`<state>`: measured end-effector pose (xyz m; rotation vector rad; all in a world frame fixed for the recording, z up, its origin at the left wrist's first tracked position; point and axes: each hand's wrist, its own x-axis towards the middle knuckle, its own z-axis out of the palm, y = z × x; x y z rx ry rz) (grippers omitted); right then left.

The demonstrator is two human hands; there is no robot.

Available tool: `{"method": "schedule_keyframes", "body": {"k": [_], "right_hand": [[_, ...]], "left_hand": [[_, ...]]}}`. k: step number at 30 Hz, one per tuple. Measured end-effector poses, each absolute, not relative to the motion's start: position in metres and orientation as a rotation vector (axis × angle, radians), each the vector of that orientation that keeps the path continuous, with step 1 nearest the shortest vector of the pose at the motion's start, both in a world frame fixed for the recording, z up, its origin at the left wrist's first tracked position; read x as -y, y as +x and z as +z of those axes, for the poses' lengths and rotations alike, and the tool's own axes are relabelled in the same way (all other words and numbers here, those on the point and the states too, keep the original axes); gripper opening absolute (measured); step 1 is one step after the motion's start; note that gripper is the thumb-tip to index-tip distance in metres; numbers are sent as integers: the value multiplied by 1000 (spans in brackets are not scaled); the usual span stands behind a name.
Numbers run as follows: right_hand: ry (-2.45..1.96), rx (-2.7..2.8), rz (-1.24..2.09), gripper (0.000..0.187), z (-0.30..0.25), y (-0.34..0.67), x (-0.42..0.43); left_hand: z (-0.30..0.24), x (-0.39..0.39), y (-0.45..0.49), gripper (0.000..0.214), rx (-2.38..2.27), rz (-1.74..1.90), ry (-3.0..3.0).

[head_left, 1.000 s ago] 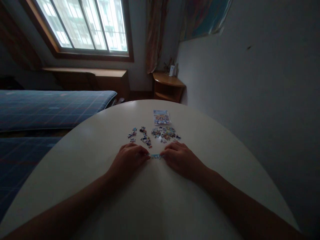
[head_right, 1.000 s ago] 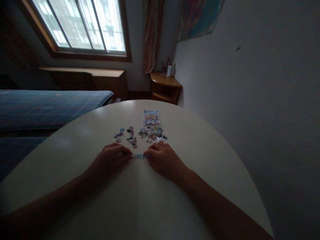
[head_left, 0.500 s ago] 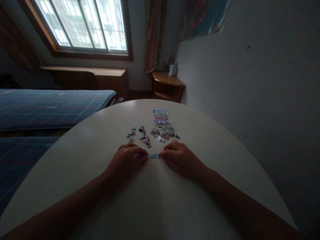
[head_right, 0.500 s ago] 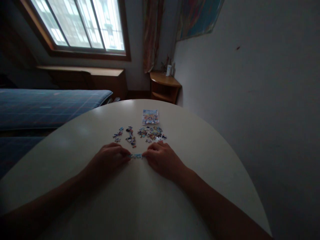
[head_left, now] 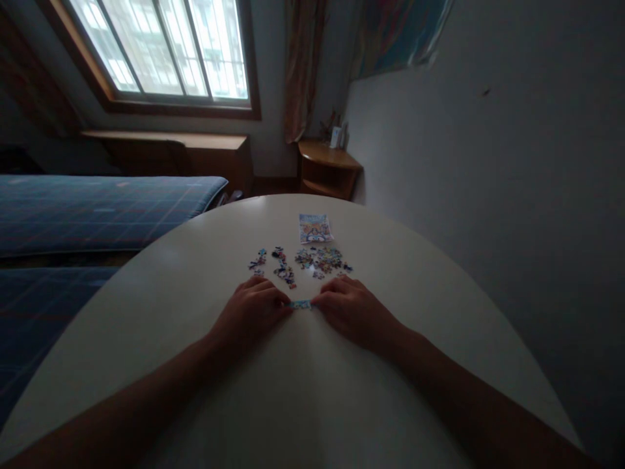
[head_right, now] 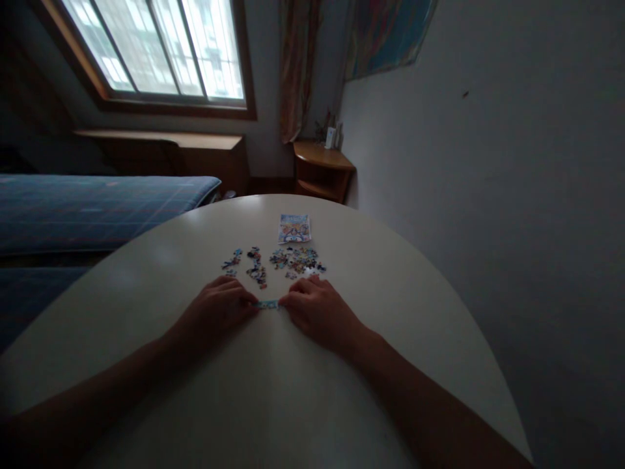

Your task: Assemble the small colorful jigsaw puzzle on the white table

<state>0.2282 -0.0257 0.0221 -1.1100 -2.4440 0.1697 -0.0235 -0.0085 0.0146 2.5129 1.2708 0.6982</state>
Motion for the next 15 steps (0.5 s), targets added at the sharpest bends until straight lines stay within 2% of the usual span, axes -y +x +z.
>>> {"method": "schedule_keyframes", "body": {"k": [15], "right_hand": [[-1101, 2454, 137, 23, 22, 227, 26]], "left_hand": [[19, 14, -25, 12, -1188, 625, 2717]]}}
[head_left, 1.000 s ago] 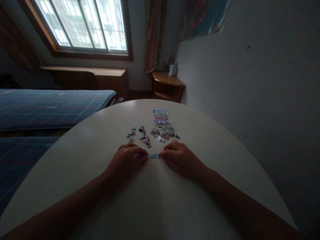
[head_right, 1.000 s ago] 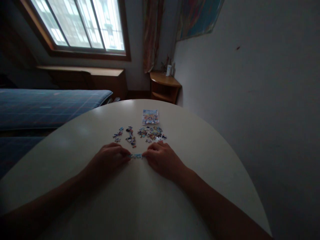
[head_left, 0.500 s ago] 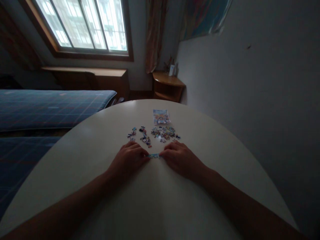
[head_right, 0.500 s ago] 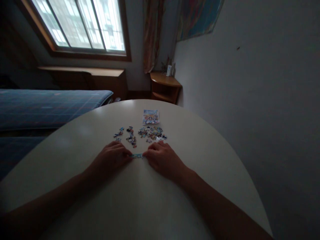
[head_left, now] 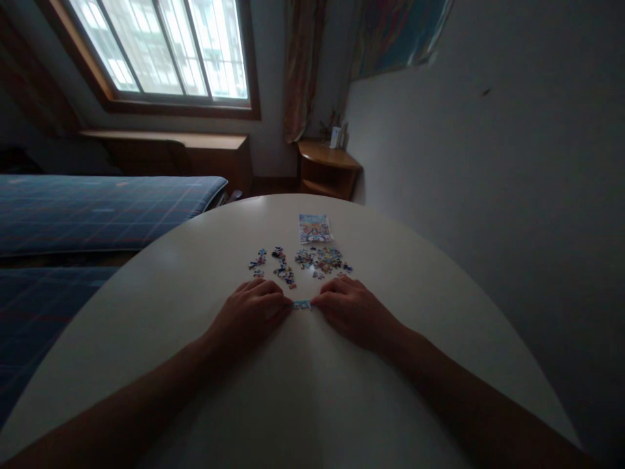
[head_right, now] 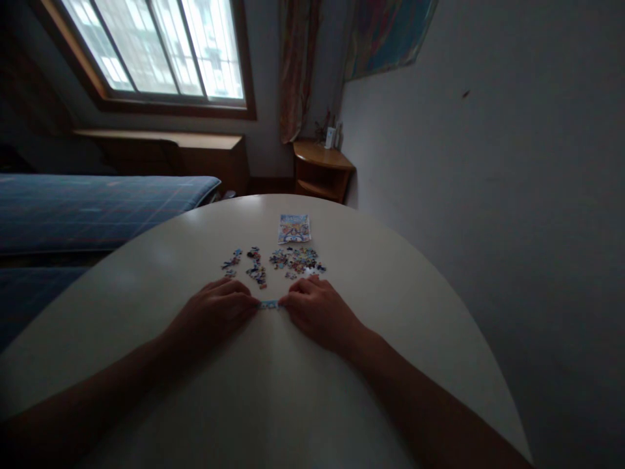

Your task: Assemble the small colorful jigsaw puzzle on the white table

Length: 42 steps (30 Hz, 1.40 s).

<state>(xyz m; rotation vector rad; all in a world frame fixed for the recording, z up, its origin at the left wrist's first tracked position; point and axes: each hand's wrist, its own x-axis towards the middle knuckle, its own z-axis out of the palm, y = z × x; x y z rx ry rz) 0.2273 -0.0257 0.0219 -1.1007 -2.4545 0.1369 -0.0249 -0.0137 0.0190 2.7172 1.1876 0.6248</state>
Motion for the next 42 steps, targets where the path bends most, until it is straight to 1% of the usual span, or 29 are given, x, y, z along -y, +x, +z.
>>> {"method": "schedule_keyframes", "body": {"k": [7, 13, 18, 24, 30, 34, 36, 38, 40, 42], "right_hand": [[-1101, 2453, 153, 22, 23, 227, 26], [-1089, 2448, 137, 20, 24, 227, 26], [-1068, 2461, 113, 19, 23, 227, 25], [-1042, 2467, 87, 17, 25, 225, 25], [-1050, 2476, 72, 15, 23, 224, 24], [-1052, 2472, 83, 15, 22, 223, 24], [-1056, 2472, 95, 14, 21, 223, 24], [-1060, 2476, 119, 13, 21, 223, 24], [-1054, 2480, 134, 14, 21, 224, 24], [-1051, 2473, 135, 14, 21, 224, 24]], "left_hand": [[21, 14, -24, 15, -1078, 621, 2743], [25, 19, -20, 14, -1011, 539, 2900], [34, 34, -14, 14, -1080, 391, 3007], [38, 53, -5, 22, -1196, 260, 3007], [34, 52, -5, 22, -1168, 250, 2965], [36, 45, -12, 21, -1127, 342, 2936], [41, 39, -22, 21, -1187, 451, 2915], [47, 31, -36, 18, -1386, 523, 2858], [52, 24, -50, 16, -1691, 493, 2730], [54, 19, -60, 21, -1868, 409, 2594]]}}
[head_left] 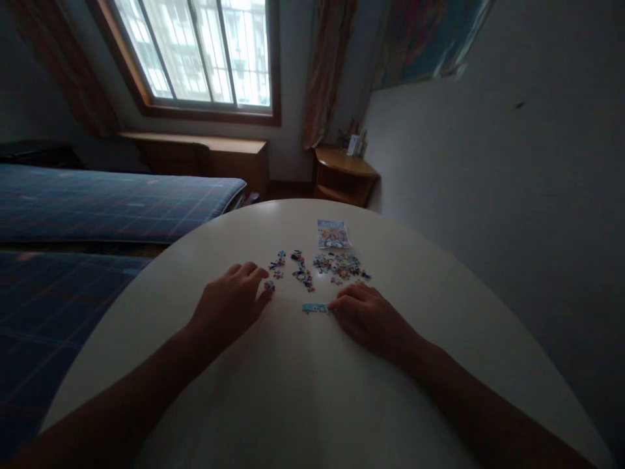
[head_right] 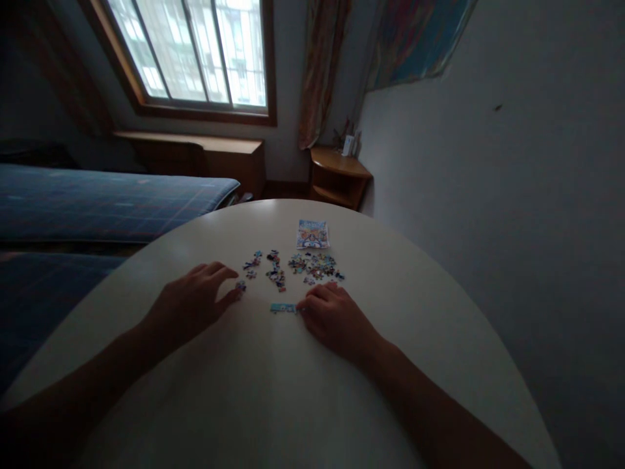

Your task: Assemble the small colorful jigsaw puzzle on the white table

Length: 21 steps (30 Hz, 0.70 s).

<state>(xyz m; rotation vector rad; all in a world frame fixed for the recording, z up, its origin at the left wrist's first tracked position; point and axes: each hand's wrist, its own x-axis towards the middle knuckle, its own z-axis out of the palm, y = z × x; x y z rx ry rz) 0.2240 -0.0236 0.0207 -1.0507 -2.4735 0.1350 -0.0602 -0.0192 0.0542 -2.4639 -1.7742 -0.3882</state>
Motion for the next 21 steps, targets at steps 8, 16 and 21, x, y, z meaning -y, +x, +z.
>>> {"method": "schedule_keyframes", "body": {"k": [8, 16, 21], "right_hand": [[-1043, 2464, 135, 14, 24, 222, 24], [-1051, 2464, 159, 14, 25, 222, 24], [-1051, 2460, 154, 14, 23, 223, 24]], "left_hand": [[41, 9, -64, 25, 1840, -322, -2605], [29, 1, -60, 26, 1636, -556, -2715], [26, -6, -62, 35, 1648, -642, -2639]]}}
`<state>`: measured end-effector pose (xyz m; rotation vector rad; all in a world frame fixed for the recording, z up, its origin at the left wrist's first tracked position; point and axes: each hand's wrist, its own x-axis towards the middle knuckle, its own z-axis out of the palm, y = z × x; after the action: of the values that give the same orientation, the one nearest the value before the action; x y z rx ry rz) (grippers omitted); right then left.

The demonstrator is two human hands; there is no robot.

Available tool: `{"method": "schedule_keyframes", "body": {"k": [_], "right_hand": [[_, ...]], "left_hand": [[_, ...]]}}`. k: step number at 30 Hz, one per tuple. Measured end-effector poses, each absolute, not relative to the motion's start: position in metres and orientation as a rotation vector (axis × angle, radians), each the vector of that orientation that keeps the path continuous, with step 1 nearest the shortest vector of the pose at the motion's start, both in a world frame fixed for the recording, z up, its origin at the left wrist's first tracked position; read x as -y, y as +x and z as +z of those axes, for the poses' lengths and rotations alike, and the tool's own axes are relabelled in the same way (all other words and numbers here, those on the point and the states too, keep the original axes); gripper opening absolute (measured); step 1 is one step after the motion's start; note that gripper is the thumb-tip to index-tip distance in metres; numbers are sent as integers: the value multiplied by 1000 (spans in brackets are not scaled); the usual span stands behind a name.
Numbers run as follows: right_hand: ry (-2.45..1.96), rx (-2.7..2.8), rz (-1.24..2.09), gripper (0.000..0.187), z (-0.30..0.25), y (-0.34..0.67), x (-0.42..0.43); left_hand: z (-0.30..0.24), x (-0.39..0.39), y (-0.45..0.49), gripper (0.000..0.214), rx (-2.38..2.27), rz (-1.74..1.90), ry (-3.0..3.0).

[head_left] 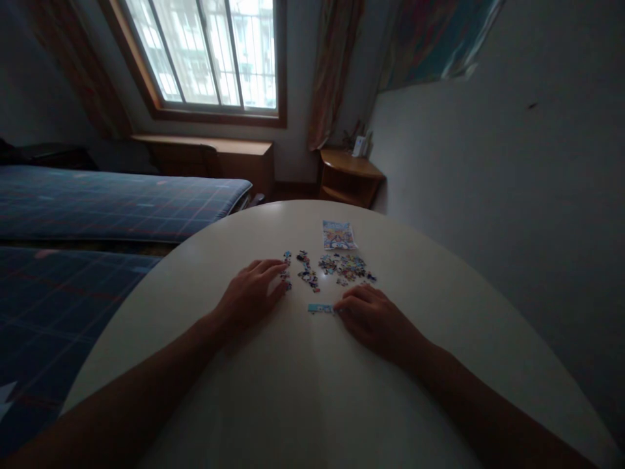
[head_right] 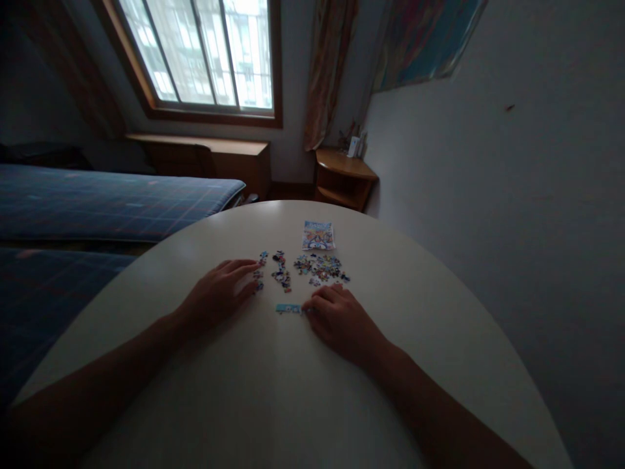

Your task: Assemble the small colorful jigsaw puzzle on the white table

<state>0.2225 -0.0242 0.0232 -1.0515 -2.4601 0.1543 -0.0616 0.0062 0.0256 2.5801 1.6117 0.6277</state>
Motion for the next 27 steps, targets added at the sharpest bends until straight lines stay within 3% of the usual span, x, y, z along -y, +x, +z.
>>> {"method": "schedule_keyframes", "body": {"k": [8, 14, 27], "right_hand": [[-1070, 2478, 158, 14, 23, 223, 24], [-1070, 2465, 172, 14, 23, 223, 25], [-1077, 2464, 178, 14, 22, 223, 25]], "left_hand": [[25, -11, -65, 38, -1939, 558, 2526], [13, -18, -66, 47, -1578, 546, 2649], [17, -18, -67, 27, -1736, 629, 2670]]}}
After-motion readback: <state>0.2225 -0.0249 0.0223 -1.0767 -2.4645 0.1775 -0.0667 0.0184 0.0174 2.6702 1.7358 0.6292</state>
